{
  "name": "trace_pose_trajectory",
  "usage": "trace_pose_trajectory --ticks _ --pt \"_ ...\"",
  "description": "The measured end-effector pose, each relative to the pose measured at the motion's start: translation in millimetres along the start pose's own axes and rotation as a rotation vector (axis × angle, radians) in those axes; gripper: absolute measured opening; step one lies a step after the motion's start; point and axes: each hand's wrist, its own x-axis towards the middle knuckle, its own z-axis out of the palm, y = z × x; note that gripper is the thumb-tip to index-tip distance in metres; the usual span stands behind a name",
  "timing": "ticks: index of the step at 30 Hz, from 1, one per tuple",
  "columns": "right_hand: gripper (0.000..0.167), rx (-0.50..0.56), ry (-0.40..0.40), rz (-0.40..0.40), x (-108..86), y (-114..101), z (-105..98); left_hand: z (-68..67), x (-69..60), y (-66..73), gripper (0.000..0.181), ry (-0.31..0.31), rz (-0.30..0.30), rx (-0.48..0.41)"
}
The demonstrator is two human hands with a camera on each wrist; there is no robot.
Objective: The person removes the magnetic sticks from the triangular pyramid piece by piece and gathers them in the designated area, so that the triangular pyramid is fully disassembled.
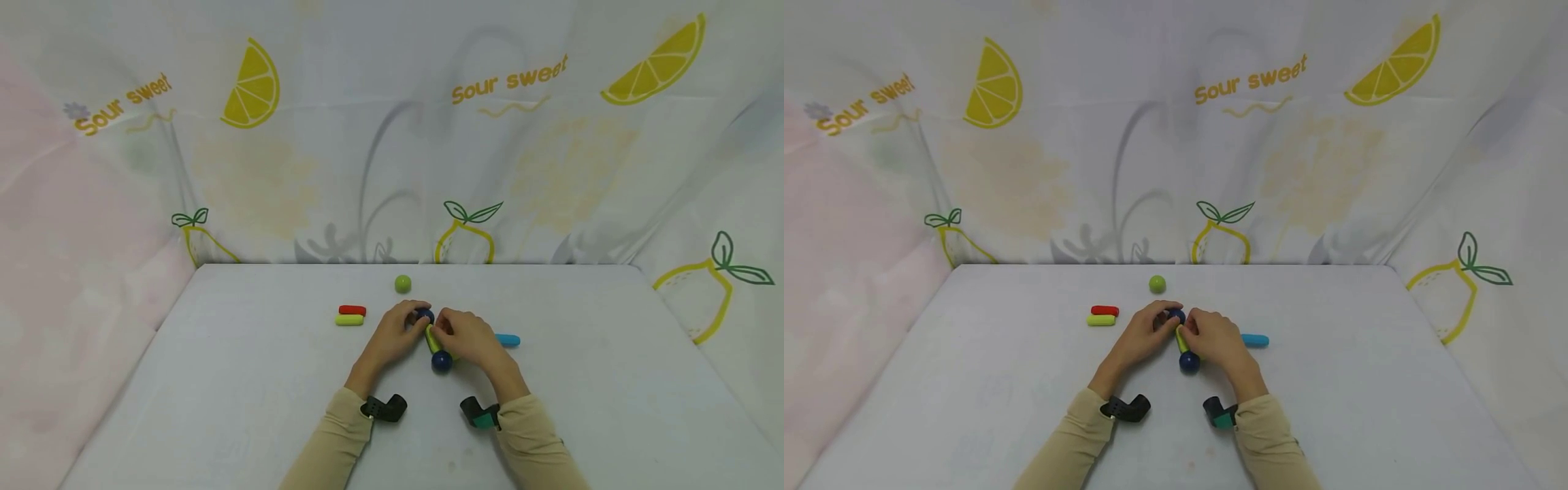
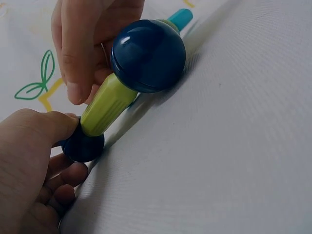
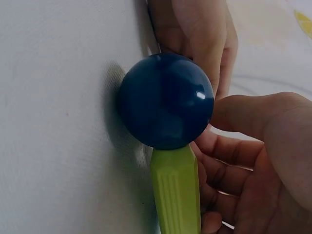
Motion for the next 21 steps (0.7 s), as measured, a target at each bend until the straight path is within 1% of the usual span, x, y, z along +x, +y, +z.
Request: trace_pose_trajectory --ticks 3,4,7,10,14,21 --pt "0.018 -0.008 0.003 0.023 -1.3 -2.3 -0.1 0.0 0.3 0.2 0.028 -0.006 -0.015 -0.007" --pt "0.019 -0.011 0.003 0.028 -1.8 -3.1 0.0 -0.2 0.5 0.7 0.028 -0.014 -0.033 -0.013" --pt "0.021 -0.027 0.002 0.049 -2.6 -5.2 0.8 -0.3 1.4 0.9 0.028 -0.025 -0.058 -0.016" --pt "0.022 -0.044 0.003 0.064 -2.7 -6.2 2.5 -0.6 1.6 1.0 0.029 -0.033 -0.062 -0.01" --pt "0.024 -0.061 0.012 0.062 -2.0 -5.7 4.6 -1.1 1.2 0.6 0.029 -0.033 -0.051 -0.012" --pt "0.023 -0.052 0.016 0.05 -1.7 -3.8 6.2 -0.1 1.8 -0.4 0.029 -0.033 -0.052 -0.009"
